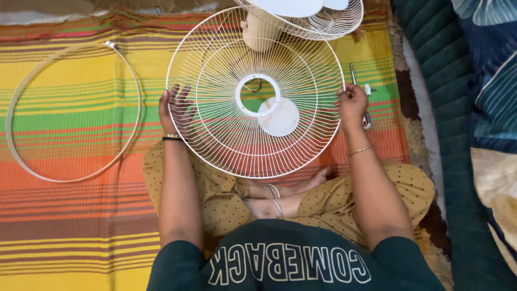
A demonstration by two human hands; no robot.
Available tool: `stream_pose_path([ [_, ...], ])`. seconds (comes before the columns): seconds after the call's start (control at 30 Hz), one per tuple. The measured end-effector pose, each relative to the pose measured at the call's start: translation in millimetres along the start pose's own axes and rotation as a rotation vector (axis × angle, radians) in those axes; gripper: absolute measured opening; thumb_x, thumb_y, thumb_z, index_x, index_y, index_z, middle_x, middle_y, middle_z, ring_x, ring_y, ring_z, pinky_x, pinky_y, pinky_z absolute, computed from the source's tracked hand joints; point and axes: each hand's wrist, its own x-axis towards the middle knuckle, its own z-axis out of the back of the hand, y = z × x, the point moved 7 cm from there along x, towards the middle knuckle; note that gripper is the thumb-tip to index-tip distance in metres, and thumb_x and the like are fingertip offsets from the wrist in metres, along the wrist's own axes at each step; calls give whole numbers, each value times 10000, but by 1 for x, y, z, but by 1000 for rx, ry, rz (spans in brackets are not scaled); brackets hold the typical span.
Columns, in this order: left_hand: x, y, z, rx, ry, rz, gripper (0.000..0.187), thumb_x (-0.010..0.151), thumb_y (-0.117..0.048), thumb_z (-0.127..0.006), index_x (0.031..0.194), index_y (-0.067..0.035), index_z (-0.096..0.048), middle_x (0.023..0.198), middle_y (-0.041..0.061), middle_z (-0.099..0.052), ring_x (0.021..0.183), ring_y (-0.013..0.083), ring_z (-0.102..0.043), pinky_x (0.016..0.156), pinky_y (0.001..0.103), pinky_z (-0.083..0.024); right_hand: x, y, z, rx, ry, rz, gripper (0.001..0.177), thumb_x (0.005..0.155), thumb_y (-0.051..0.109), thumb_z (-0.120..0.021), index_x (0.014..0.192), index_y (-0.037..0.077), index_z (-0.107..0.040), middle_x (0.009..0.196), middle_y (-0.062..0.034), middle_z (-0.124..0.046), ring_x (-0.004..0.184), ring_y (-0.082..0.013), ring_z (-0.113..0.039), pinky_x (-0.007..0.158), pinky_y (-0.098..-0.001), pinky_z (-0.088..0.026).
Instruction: The person assembles a table fan by securing the front grill to the fan blades using a screwdriver and screws, then attaches the outer ring to complete the assembly.
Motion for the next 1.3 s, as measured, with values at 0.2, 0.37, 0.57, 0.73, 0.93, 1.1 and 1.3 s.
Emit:
stream_pose_path([
  [0.2, -77, -20, -91, -158, 269, 100, 663, 899, -320, -560, 1520, -137, -417, 1582, 249, -427, 1394, 527, -514, 1051, 721, -507, -12, 41, 0, 326, 118, 16, 215, 1055, 116, -690, 1210, -33, -683, 966, -63, -724, 774, -129, -650, 638, -253, -530],
  [0.37, -86, -19, -114, -189, 219, 60, 758, 844, -209, -519, 1570, -109, -326, 1598, 279, -395, 1395, 538, -496, 1030, 707, -495, -27, 50, 7, 316, 81, -251, 218, 969, 166, -663, 1153, 50, -650, 885, -29, -677, 697, -109, -631, 555, -276, -525],
  [0.57, -75, 15, -111, 110, 123, 165, 793, 755, -94, -462, 1538, -87, -335, 1528, 274, -485, 1267, 442, -628, 945, 546, -598, 1, -34, 51, 27, 9, -166, 181, 990, 73, -656, 1150, 2, -700, 899, -7, -639, 708, -86, -549, 582, -238, -442],
  [0.73, -52, 41, -80, 332, 54, 226, 681, 829, -123, -469, 1502, -62, -385, 1434, 225, -591, 1133, 335, -671, 851, 451, -640, 17, -90, 72, -29, -120, -133, 182, 948, -26, -651, 1126, -8, -680, 953, -19, -685, 770, -78, -611, 638, -222, -500],
  [0.93, -42, 57, -55, 818, -176, 210, 442, 886, -250, -619, 1269, -28, -617, 1126, 117, -758, 969, 249, -731, 705, 377, -565, 14, -83, 70, -148, -160, -169, 199, 936, -45, -651, 1129, 4, -668, 940, -23, -682, 766, -82, -616, 637, -234, -495],
  [1.1, -44, 50, -48, 1241, -245, 127, 358, 888, -333, -656, 992, -2, -743, 926, 156, -768, 864, 299, -722, 782, 403, -542, 9, -84, 75, -250, -171, -221, 184, 931, -41, -669, 1110, 3, -676, 915, -18, -669, 756, -78, -599, 638, -238, -486],
  [1.3, -51, 34, -53, 1583, -217, 157, 393, 925, -405, -563, 1037, -88, -767, 1002, 157, -765, 979, 349, -704, 867, 444, -527, 16, -94, 75, -292, -139, -226, 185, 927, -32, -678, 1107, 11, -675, 917, -14, -680, 769, -79, -603, 658, -245, -488],
])
